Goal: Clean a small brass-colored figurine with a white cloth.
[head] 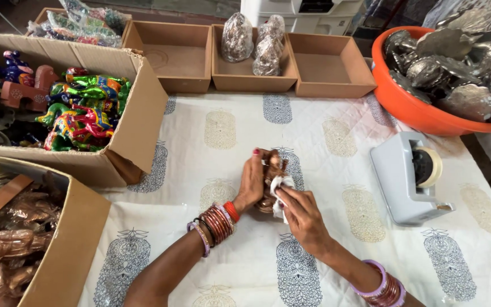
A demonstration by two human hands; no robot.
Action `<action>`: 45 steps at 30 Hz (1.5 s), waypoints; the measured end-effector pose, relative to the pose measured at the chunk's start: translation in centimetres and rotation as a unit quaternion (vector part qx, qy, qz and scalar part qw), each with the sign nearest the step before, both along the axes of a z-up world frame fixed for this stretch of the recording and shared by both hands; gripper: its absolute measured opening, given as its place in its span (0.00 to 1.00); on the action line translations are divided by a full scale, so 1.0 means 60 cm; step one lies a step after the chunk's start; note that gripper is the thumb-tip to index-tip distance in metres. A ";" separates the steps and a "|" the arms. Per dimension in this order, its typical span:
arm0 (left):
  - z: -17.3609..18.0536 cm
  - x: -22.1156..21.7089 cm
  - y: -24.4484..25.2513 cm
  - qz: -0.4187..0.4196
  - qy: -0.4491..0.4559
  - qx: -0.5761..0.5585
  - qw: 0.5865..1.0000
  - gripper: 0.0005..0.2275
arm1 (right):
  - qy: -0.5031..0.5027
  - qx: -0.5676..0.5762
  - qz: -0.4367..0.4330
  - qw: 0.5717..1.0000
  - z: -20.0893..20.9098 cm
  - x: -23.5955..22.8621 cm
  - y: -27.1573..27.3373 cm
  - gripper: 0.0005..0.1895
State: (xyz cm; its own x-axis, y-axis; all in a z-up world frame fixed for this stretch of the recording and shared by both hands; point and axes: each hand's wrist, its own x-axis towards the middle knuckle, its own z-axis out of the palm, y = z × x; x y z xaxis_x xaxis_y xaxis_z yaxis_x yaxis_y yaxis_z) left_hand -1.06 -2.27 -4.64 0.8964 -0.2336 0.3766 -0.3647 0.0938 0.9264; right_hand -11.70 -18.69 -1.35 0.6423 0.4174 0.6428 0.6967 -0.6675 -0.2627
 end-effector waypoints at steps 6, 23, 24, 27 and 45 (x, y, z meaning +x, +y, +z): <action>0.005 0.007 0.005 0.053 0.071 -0.034 0.995 0.30 | -0.047 -0.017 0.011 0.999 -0.032 0.046 -0.021 0.22; -0.020 0.018 0.008 0.094 0.093 -0.119 0.984 0.25 | -0.072 -0.056 0.056 0.994 0.003 0.038 -0.002 0.19; -0.036 0.024 0.010 0.097 0.096 -0.118 0.984 0.25 | -0.068 -0.055 0.058 0.994 0.000 0.044 -0.001 0.19; -0.047 0.035 0.008 0.111 0.093 -0.075 0.987 0.27 | 0.011 0.070 0.024 0.997 0.003 0.062 -0.002 0.15; 0.018 0.003 0.014 0.066 0.317 -0.190 0.927 0.26 | -0.026 0.034 0.068 0.997 -0.025 0.049 -0.023 0.10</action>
State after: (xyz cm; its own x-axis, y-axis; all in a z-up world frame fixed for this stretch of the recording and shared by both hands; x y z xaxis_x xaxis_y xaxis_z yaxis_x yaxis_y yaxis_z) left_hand -0.88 -1.40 -3.55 0.9769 -0.0642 -0.2037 0.2104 0.4514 0.8671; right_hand -8.76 -20.07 -2.84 0.5480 0.4532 0.7031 0.7934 -0.5479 -0.2652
